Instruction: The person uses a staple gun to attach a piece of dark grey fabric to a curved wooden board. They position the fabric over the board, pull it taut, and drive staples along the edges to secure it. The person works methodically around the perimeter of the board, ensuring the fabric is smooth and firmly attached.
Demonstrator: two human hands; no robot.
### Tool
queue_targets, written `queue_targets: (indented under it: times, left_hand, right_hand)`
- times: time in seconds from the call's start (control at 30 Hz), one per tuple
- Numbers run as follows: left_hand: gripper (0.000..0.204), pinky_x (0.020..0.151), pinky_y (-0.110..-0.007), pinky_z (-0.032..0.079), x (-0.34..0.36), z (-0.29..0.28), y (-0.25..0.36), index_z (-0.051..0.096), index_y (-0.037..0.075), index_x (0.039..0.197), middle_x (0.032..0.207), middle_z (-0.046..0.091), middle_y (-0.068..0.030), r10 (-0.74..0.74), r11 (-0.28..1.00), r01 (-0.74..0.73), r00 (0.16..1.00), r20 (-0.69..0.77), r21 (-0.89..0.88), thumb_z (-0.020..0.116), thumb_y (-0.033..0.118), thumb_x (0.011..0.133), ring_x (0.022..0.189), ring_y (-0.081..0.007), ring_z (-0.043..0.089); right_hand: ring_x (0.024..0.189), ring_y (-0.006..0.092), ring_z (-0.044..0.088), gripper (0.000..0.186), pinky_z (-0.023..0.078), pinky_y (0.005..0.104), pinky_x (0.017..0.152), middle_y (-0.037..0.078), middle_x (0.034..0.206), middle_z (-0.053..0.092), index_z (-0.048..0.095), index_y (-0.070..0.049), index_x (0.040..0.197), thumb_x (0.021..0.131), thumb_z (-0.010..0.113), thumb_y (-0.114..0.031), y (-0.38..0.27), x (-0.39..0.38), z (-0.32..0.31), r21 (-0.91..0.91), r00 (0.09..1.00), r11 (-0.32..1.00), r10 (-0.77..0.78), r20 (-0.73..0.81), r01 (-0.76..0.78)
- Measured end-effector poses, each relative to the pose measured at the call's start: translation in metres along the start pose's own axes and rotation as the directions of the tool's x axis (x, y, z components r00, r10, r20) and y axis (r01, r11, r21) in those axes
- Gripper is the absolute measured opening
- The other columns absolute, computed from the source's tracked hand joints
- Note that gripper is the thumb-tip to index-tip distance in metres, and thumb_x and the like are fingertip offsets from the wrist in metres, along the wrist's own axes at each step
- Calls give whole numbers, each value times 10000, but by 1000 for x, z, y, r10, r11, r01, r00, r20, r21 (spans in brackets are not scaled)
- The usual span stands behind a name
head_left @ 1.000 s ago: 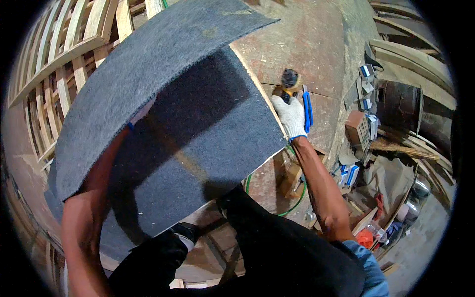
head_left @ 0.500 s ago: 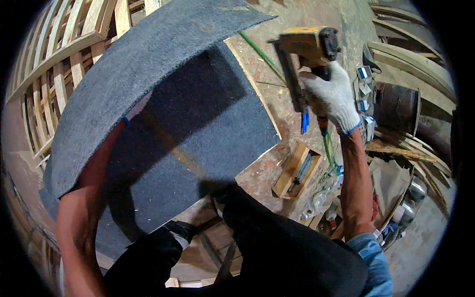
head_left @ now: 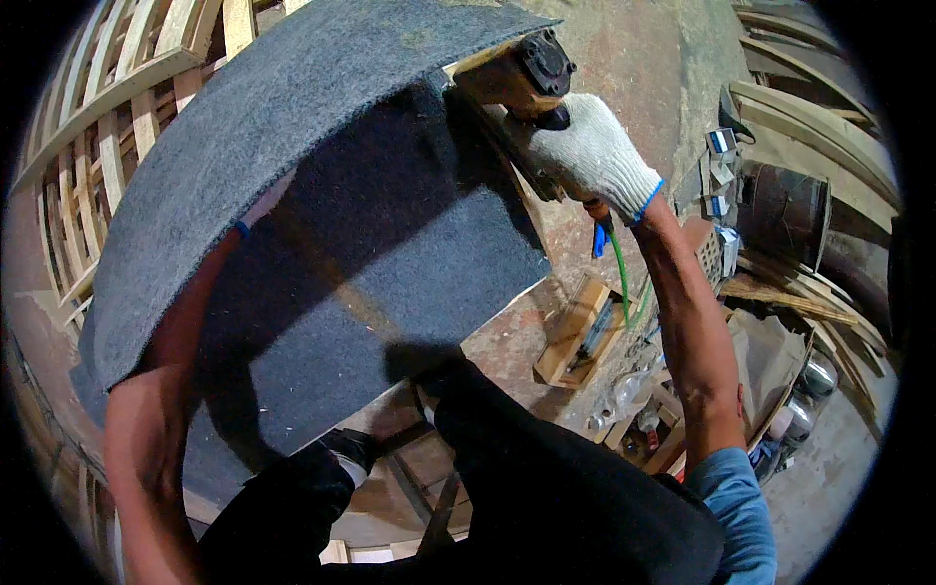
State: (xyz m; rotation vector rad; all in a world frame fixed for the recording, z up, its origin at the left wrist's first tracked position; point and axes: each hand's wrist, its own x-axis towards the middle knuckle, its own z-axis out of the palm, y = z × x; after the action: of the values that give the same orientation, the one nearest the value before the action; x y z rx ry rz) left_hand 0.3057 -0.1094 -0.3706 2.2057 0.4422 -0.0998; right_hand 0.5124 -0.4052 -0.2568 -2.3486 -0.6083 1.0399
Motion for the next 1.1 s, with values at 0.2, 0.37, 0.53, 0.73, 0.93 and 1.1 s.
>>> queue_targets:
  times: [0.2, 0.37, 0.53, 0.73, 0.93, 1.1]
  left_hand:
    - [433, 1114, -375, 411, 8, 3, 14, 636, 75, 1331, 1305, 669, -145, 3, 1000, -2, 1000, 26, -9, 401, 343, 1084, 1268, -293, 599]
    - [427, 1160, -407, 372, 9, 28, -109, 568, 112, 1420, 1463, 555, -126, -24, 985, 7, 995, -94, -175, 447, 339, 1079, 1346, -309, 526]
    - [428, 1183, -435, 347, 7, 48, -133, 544, 152, 1447, 1515, 505, -93, 48, 963, -59, 998, -49, -262, 473, 350, 1074, 1367, -302, 500]
    - [395, 1164, -422, 376, 6, 39, -87, 612, 140, 1376, 1430, 589, -93, -22, 992, 6, 991, -134, -122, 542, 346, 1046, 1328, -281, 541]
    - [405, 1125, -424, 415, 11, 34, -45, 632, 124, 1350, 1373, 633, -94, 87, 996, -82, 989, -123, 45, 608, 349, 1015, 1283, -288, 579]
    - [504, 1217, -448, 264, 10, 33, -104, 392, 134, 1525, 1585, 348, -121, -42, 920, 77, 994, 100, -385, 427, 370, 1081, 1458, -303, 345]
  right_hand:
    - [625, 239, 633, 251, 518, 388, 636, 181, 704, 656, 681, -20, 944, 805, 665, -228, 19, -49, 3, -137, 998, 988, 68, -5, -68]
    - [737, 356, 683, 266, 542, 417, 704, 230, 834, 680, 691, -36, 1008, 790, 676, -188, 31, -91, 6, -142, 990, 981, 140, 33, -134]
    - [684, 130, 623, 271, 530, 331, 667, 88, 725, 676, 692, 32, 970, 793, 710, -172, 65, -130, 13, -216, 997, 973, 78, -23, -82]
    - [638, 105, 601, 268, 512, 301, 605, 56, 709, 676, 707, 28, 993, 781, 679, -134, 88, -163, 11, -158, 980, 968, 198, -11, -197]
    - [654, 114, 607, 296, 516, 297, 614, 40, 737, 686, 700, 36, 1049, 788, 673, -102, 91, -183, 23, 37, 957, 964, 265, -116, -262]
    - [691, 112, 630, 250, 534, 303, 652, 65, 791, 708, 715, 36, 1035, 819, 689, -88, 87, -173, 32, -99, 983, 978, 178, -55, -182]
